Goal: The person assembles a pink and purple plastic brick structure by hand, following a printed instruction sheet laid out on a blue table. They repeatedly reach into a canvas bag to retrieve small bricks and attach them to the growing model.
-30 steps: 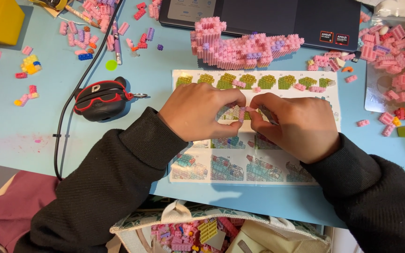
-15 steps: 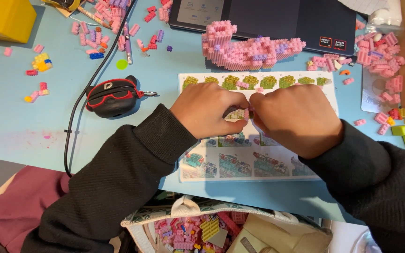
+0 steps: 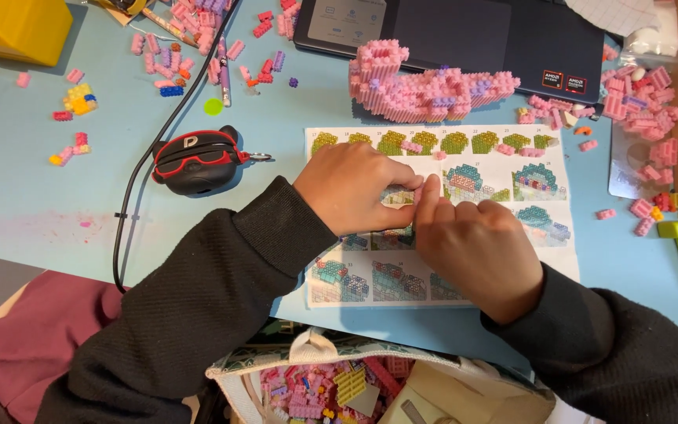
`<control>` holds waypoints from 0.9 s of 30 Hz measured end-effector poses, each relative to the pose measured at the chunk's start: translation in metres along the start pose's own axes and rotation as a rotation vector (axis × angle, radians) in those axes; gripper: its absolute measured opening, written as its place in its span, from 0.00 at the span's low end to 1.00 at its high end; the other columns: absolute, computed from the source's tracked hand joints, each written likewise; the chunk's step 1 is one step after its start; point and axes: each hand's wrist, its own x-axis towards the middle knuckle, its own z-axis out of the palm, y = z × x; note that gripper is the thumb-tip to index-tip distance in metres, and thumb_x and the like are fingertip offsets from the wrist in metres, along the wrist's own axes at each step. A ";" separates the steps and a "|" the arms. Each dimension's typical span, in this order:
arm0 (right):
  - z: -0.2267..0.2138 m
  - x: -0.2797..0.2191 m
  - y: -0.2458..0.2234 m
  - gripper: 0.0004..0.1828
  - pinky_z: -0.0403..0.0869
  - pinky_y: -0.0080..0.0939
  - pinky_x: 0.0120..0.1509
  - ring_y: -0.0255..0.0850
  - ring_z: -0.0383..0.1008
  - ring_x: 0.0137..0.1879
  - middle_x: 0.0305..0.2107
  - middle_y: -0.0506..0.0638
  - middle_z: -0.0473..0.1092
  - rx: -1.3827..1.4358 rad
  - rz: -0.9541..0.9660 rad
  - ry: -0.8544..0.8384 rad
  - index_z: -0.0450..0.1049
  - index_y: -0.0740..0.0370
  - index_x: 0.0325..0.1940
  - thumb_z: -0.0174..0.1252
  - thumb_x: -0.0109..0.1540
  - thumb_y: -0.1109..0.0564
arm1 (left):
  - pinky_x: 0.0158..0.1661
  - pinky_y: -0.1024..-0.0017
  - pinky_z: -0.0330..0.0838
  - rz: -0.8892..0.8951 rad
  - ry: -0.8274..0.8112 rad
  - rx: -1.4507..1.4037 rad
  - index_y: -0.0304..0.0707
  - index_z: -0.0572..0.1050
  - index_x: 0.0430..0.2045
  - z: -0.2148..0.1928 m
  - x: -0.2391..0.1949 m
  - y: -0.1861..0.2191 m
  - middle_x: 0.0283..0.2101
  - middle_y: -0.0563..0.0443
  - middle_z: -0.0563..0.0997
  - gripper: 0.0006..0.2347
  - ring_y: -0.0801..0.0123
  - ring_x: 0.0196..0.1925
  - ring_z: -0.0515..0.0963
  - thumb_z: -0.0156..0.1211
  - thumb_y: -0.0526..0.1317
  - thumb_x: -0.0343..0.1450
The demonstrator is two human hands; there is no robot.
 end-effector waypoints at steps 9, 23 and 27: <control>0.009 -0.007 0.007 0.18 0.59 0.31 0.21 0.29 0.59 0.15 0.09 0.33 0.62 0.138 0.016 0.034 0.77 0.52 0.52 0.57 0.57 0.56 | 0.23 0.56 0.69 -0.053 -0.061 -0.035 0.59 0.84 0.32 -0.003 0.001 -0.001 0.24 0.63 0.83 0.13 0.58 0.28 0.79 0.54 0.52 0.62; 0.014 -0.009 0.052 0.24 0.70 0.51 0.42 0.49 0.75 0.44 0.41 0.52 0.73 1.392 0.495 -0.258 0.56 0.61 0.67 0.42 0.65 0.59 | 0.18 0.61 0.65 -0.024 -0.083 0.028 0.57 0.78 0.36 -0.006 0.003 -0.005 0.17 0.62 0.76 0.13 0.63 0.19 0.74 0.60 0.55 0.64; 0.014 -0.014 0.049 0.16 0.71 0.40 0.36 0.39 0.72 0.29 0.38 0.50 0.75 1.357 0.457 -0.079 0.64 0.62 0.56 0.53 0.64 0.60 | 0.21 0.58 0.68 -0.037 -0.088 0.033 0.57 0.77 0.40 -0.010 0.002 -0.005 0.22 0.60 0.80 0.16 0.60 0.24 0.77 0.60 0.57 0.63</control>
